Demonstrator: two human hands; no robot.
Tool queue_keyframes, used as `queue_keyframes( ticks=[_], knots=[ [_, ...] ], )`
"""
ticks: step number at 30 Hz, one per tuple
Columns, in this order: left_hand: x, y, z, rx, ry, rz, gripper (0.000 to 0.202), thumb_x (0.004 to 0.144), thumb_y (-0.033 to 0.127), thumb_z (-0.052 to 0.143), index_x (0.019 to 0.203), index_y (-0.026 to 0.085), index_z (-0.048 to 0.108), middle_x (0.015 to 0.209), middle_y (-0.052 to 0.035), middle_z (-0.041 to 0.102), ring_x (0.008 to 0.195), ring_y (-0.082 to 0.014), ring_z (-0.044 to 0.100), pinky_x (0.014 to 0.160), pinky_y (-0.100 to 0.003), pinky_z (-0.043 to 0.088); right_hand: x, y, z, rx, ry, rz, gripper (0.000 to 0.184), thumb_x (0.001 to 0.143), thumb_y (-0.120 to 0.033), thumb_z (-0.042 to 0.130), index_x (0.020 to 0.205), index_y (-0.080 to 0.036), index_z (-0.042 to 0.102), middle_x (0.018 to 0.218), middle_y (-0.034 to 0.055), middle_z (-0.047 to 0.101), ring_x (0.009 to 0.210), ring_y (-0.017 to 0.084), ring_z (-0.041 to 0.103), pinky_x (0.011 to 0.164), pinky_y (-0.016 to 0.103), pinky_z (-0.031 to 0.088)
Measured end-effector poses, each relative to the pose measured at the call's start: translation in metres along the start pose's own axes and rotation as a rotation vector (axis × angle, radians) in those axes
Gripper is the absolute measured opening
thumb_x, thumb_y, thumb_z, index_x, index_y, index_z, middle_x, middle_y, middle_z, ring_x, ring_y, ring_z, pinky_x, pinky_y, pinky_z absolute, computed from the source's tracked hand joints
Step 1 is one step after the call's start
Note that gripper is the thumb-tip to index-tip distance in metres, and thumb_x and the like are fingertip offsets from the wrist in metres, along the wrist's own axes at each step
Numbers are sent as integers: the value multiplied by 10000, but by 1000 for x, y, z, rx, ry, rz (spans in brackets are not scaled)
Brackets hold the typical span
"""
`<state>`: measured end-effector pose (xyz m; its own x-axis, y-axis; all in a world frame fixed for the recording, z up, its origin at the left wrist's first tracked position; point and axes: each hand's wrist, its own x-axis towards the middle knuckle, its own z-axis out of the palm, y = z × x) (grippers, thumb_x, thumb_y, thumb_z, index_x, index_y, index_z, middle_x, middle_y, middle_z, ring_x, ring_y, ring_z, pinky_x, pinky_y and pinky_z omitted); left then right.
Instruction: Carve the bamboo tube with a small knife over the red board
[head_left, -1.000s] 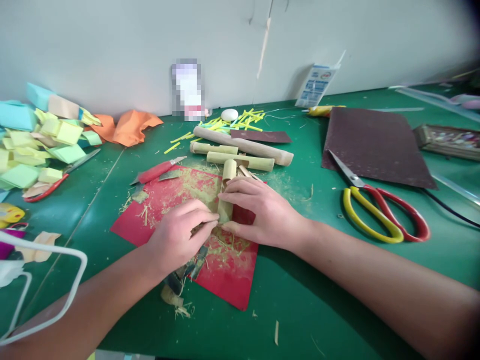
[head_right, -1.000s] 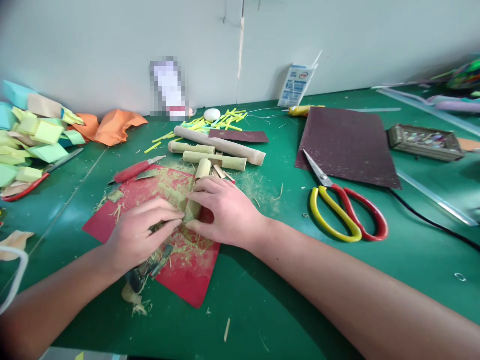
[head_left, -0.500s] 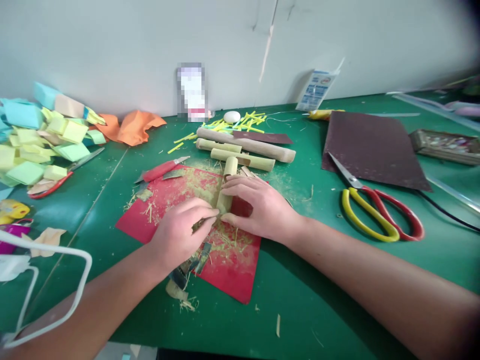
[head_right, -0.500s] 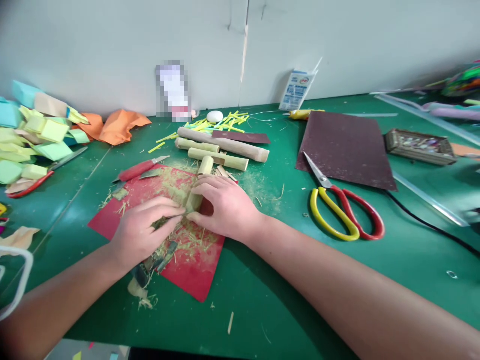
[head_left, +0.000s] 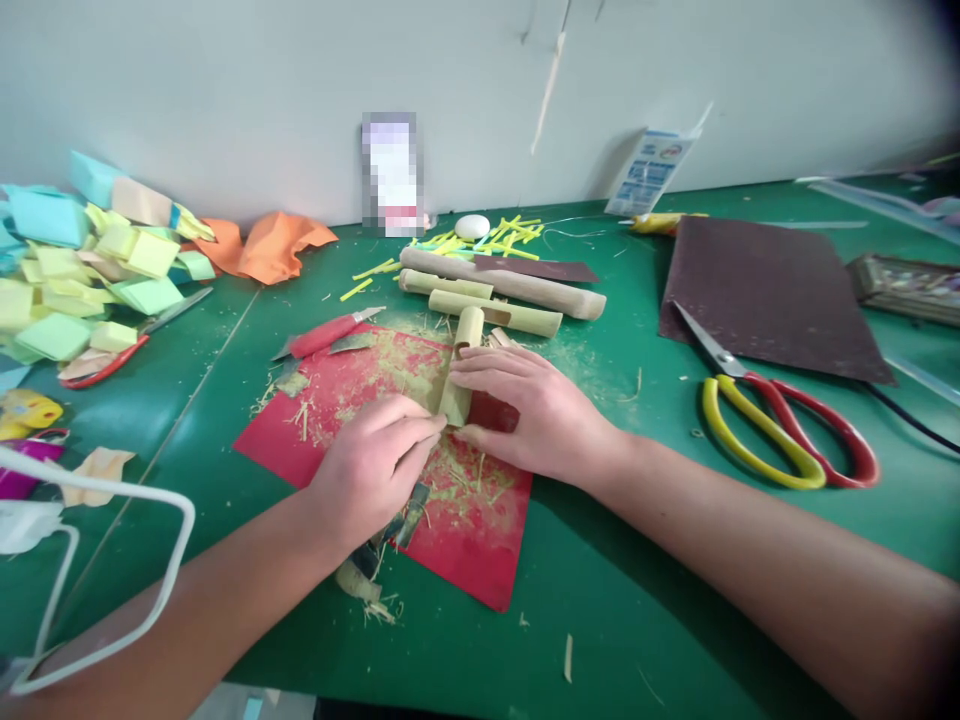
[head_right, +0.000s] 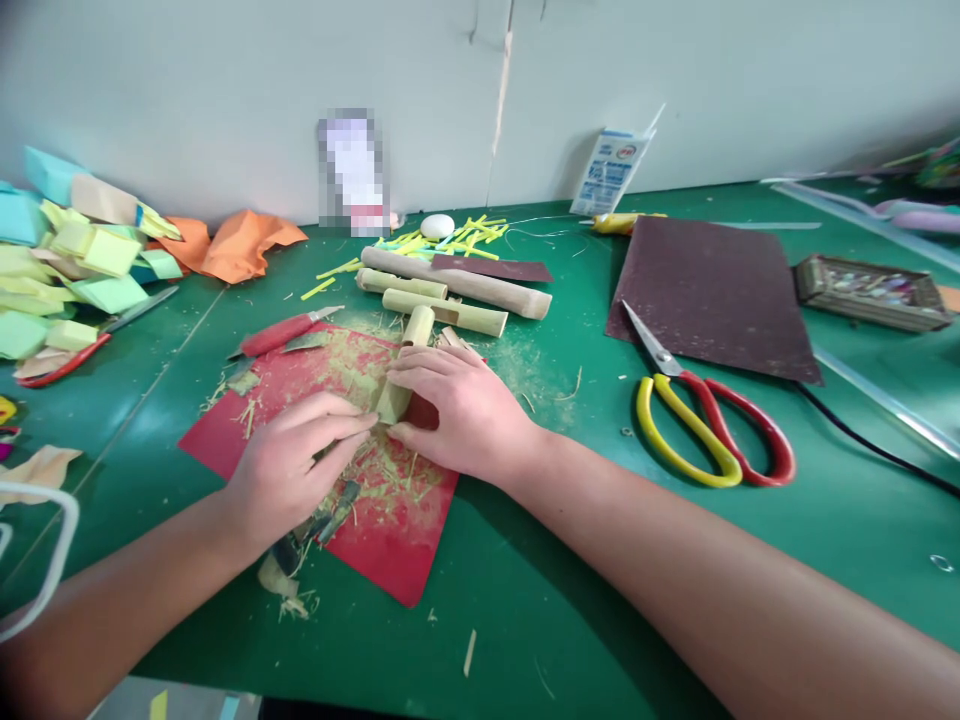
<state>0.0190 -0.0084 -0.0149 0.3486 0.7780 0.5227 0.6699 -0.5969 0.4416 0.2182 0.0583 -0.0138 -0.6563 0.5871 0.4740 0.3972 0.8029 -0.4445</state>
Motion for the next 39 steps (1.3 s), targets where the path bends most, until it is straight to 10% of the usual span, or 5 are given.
queue_keyframes(
  ticks=[39],
  knots=[
    [9,-8,4,-57,48,23,131,874,96,560,953,113,663,879,-84,655,816,-142,621,748,-280,524,3,6,1,-38,11,-22,379,744,-327,700,1097,-207,633,1191,70,656,1168,228,573,1076,468,353]
  ],
)
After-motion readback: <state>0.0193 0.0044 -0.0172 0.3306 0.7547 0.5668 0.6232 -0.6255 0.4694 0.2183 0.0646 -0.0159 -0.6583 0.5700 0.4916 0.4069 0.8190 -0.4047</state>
